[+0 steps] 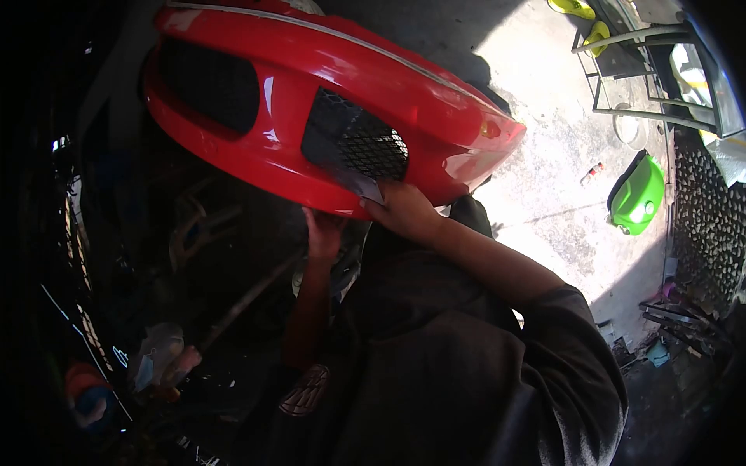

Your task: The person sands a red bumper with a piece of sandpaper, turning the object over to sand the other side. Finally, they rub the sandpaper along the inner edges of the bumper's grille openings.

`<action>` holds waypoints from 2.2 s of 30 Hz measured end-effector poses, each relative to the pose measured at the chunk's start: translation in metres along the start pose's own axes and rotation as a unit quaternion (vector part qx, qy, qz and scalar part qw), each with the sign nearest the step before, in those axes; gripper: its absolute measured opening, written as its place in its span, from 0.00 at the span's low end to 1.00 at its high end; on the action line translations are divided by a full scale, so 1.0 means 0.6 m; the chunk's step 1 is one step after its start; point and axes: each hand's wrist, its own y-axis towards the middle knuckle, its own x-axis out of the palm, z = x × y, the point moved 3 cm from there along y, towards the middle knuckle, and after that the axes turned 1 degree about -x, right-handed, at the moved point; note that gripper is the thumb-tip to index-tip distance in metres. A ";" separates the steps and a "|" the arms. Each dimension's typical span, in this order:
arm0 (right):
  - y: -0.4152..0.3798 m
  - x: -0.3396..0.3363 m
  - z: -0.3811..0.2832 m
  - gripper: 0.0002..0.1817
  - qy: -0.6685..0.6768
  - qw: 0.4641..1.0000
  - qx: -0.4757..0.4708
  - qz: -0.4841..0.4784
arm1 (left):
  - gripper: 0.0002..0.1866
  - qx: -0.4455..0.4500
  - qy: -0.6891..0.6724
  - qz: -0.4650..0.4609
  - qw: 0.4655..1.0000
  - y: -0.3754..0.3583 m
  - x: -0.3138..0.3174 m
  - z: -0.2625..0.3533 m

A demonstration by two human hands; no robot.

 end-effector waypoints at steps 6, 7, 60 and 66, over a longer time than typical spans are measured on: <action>0.003 -0.007 -0.007 0.20 0.012 0.998 -0.004 0.058 | 0.43 0.000 0.004 0.008 1.000 0.002 -0.008 -0.002; 0.001 -0.017 -0.021 0.19 0.025 0.997 -0.010 0.077 | 0.43 0.000 0.003 0.008 1.000 0.003 -0.011 -0.003; -0.004 0.004 -0.001 0.15 -0.007 1.000 -0.006 0.020 | 0.42 0.001 -0.004 -0.013 1.000 0.000 -0.013 -0.002; -0.001 -0.002 -0.012 0.16 -0.024 0.999 -0.029 0.031 | 0.40 0.002 -0.006 -0.011 1.000 -0.004 -0.011 -0.001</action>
